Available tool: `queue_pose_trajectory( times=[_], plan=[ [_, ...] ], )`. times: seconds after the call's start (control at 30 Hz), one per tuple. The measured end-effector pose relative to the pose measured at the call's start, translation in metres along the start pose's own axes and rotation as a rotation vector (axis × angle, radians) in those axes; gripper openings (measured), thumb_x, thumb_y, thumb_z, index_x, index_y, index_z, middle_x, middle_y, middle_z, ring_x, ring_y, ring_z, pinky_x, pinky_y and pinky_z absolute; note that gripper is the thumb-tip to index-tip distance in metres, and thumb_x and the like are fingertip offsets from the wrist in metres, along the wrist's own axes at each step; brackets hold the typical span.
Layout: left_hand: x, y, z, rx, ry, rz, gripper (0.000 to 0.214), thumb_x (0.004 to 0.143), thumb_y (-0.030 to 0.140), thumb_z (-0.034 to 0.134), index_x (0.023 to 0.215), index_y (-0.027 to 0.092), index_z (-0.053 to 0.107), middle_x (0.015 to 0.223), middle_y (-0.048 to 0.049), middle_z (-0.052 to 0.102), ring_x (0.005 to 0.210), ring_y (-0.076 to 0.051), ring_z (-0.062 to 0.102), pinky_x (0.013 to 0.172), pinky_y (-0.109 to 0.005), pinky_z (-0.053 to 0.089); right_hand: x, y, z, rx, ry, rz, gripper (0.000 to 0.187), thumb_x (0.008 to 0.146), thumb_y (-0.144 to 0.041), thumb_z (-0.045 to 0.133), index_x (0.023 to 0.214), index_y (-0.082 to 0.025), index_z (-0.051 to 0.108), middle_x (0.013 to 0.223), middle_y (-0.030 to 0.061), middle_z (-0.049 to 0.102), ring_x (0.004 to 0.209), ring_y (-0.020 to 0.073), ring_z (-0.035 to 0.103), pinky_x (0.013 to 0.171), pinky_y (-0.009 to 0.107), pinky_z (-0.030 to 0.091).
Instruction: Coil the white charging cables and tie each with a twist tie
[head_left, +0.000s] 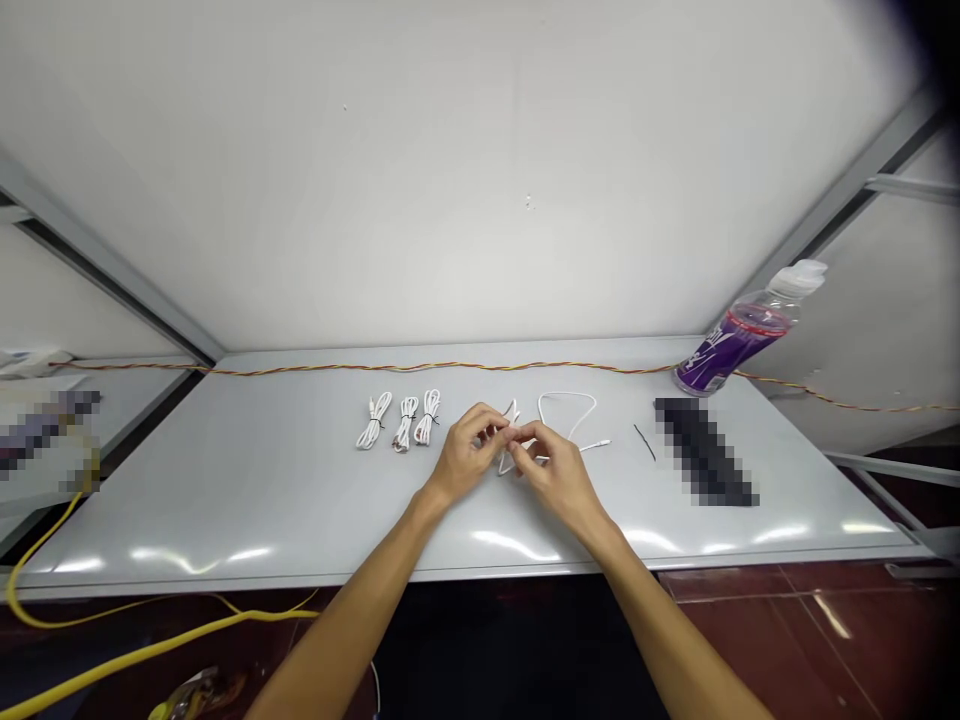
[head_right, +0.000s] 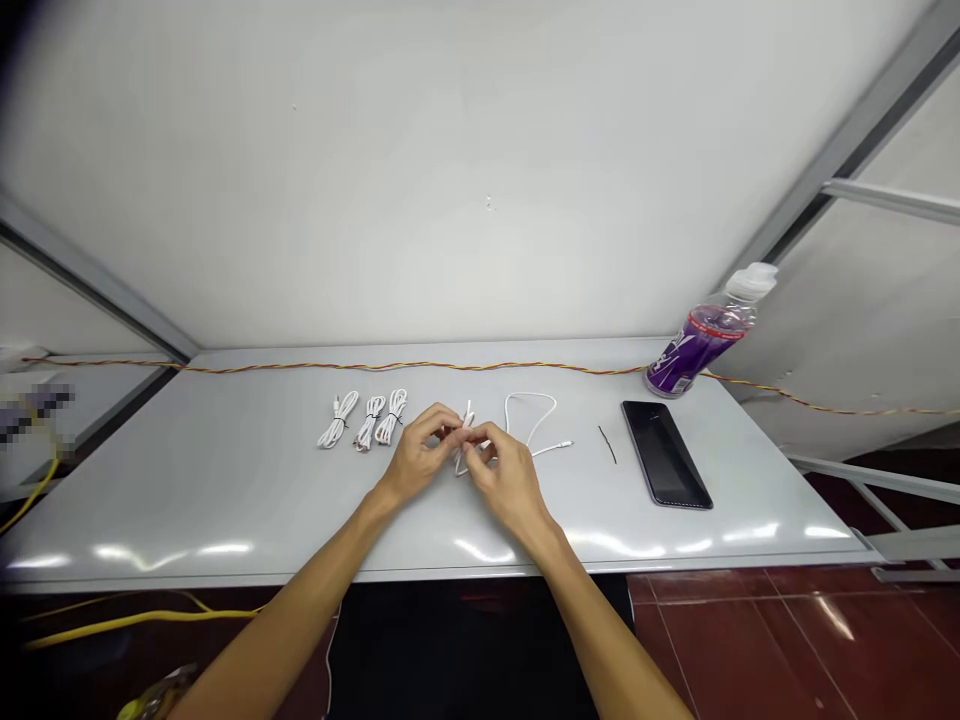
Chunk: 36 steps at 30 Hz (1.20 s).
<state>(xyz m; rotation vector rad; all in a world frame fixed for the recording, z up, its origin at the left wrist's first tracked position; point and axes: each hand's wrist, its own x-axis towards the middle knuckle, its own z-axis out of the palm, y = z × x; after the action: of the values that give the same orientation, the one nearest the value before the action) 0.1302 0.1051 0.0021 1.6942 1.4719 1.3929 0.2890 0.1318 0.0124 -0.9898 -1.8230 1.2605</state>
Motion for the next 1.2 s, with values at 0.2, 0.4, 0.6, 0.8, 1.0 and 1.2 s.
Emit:
queue_pose_trajectory(
  times=[0.2,0.4,0.6,0.8,1.0,1.2],
  plan=[
    [0.001,-0.004,-0.001,-0.116,0.054,-0.155,0.030,0.090,0.046,0.055,0.080,0.018,0.060,0.079,-0.0032,0.062,0.069,-0.014,0.056,0.058,-0.023,0.045,-0.006,-0.008,-0.002,0.094,0.009,0.152,0.015,0.084,-0.037,0.057,0.083,-0.021,0.055,0.067,0.0003,0.067,0.057,0.0184,0.065,0.049,0.026,0.045],
    [0.007,-0.013,-0.004,-0.370,0.181,-0.370,0.035,0.088,0.053,0.055,0.088,0.017,0.053,0.061,0.0004,0.059,0.053,-0.012,0.055,0.046,-0.021,0.045,-0.014,0.000,-0.013,0.159,-0.144,0.080,0.013,0.087,-0.031,0.053,0.093,-0.021,0.057,0.081,0.0021,0.069,0.053,0.0136,0.061,0.043,0.023,0.042],
    [0.009,-0.013,-0.004,-0.535,0.244,-0.483,0.035,0.085,0.053,0.059,0.089,0.019,0.051,0.048,0.0094,0.040,0.041,-0.010,0.047,0.044,-0.021,0.044,-0.025,0.010,-0.026,0.295,-0.107,-0.063,0.022,0.090,-0.035,0.055,0.076,-0.020,0.061,0.102,0.0087,0.067,0.082,0.0200,0.067,0.056,0.028,0.052],
    [0.008,0.000,-0.014,-0.649,0.058,-0.589,0.035,0.083,0.052,0.063,0.097,0.020,0.060,0.052,0.0107,0.028,0.037,-0.004,0.024,0.040,-0.019,0.038,-0.038,0.020,-0.046,0.375,0.089,-0.129,0.025,0.088,-0.025,0.062,0.063,-0.021,0.061,0.092,0.0074,0.068,0.091,0.0233,0.064,0.066,0.035,0.053],
    [0.005,0.014,-0.026,-0.701,-0.185,-0.655,0.033,0.085,0.047,0.062,0.100,0.019,0.069,0.055,0.0093,0.024,0.040,-0.003,0.015,0.039,-0.020,0.033,-0.034,0.040,-0.066,0.425,0.436,-0.080,0.017,0.082,-0.020,0.066,0.068,-0.020,0.057,0.094,0.0055,0.067,0.099,0.0249,0.064,0.066,0.034,0.056],
    [0.005,0.017,-0.032,-0.642,-0.177,-0.592,0.039,0.080,0.036,0.070,0.116,0.023,0.067,0.061,0.0074,0.032,0.046,-0.004,0.024,0.061,-0.028,0.051,-0.026,0.046,-0.083,0.628,0.512,0.023,0.016,0.080,-0.022,0.066,0.070,-0.020,0.055,0.094,0.0034,0.065,0.097,0.0239,0.067,0.081,0.040,0.056]
  ],
)
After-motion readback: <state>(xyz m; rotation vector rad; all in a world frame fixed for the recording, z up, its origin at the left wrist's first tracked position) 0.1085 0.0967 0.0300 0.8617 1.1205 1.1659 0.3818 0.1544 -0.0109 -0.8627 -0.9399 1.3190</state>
